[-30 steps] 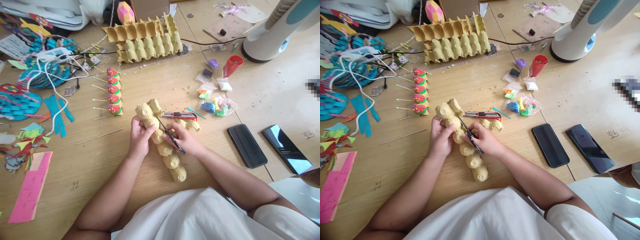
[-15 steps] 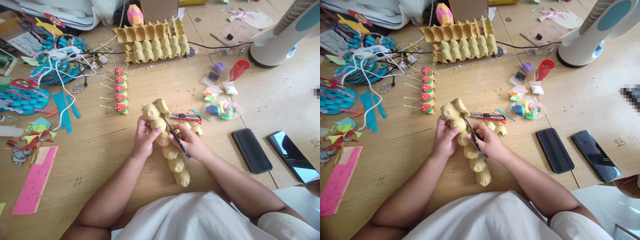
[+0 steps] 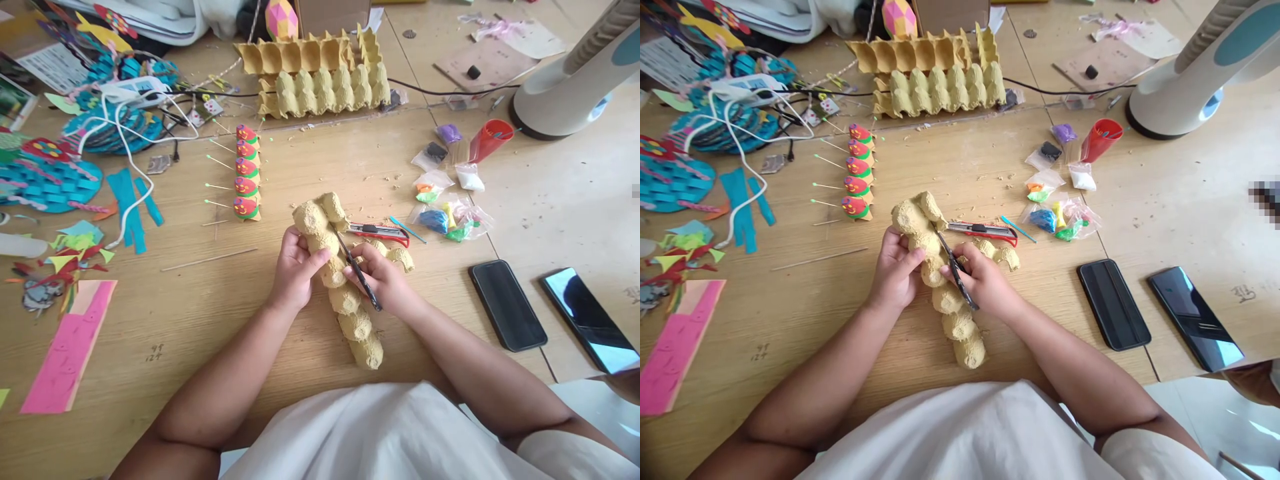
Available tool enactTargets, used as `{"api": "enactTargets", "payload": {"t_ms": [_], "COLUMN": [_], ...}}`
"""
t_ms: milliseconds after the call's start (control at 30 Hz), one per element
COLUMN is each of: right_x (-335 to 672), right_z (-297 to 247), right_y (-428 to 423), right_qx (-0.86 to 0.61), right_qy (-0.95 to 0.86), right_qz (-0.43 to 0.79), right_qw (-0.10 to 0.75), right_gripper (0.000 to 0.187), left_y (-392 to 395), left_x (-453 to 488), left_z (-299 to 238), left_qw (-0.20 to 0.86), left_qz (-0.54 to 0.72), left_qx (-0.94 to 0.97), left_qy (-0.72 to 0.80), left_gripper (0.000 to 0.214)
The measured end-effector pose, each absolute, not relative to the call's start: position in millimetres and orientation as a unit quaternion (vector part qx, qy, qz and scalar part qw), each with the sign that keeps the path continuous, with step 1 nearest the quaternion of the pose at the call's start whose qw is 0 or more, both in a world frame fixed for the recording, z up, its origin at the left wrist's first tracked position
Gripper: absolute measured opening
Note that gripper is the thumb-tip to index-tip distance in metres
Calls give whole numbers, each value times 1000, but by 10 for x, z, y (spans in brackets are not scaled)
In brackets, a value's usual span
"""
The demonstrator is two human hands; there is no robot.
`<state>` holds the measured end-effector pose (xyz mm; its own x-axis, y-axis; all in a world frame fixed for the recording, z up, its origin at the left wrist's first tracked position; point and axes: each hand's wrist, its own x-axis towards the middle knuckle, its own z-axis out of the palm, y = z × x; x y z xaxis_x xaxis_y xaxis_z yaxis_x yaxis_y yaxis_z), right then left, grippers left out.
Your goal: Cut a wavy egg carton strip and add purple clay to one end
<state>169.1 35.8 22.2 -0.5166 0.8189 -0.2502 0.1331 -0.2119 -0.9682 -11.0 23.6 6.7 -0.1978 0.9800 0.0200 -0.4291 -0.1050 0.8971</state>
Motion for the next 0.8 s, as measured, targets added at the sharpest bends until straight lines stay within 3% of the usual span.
{"api": "enactTargets", "payload": {"t_ms": [800], "right_x": [1800], "right_z": [303], "right_y": [367], "right_qx": [-424], "right_qy": [-633], "right_qz": [599], "right_qw": [244], "right_gripper": [42], "left_y": [231], "left_x": [-128], "left_z": [152], "left_qw": [580], "left_qz": [654], "left_qx": [304], "left_qy": [379], "left_gripper": [55]}}
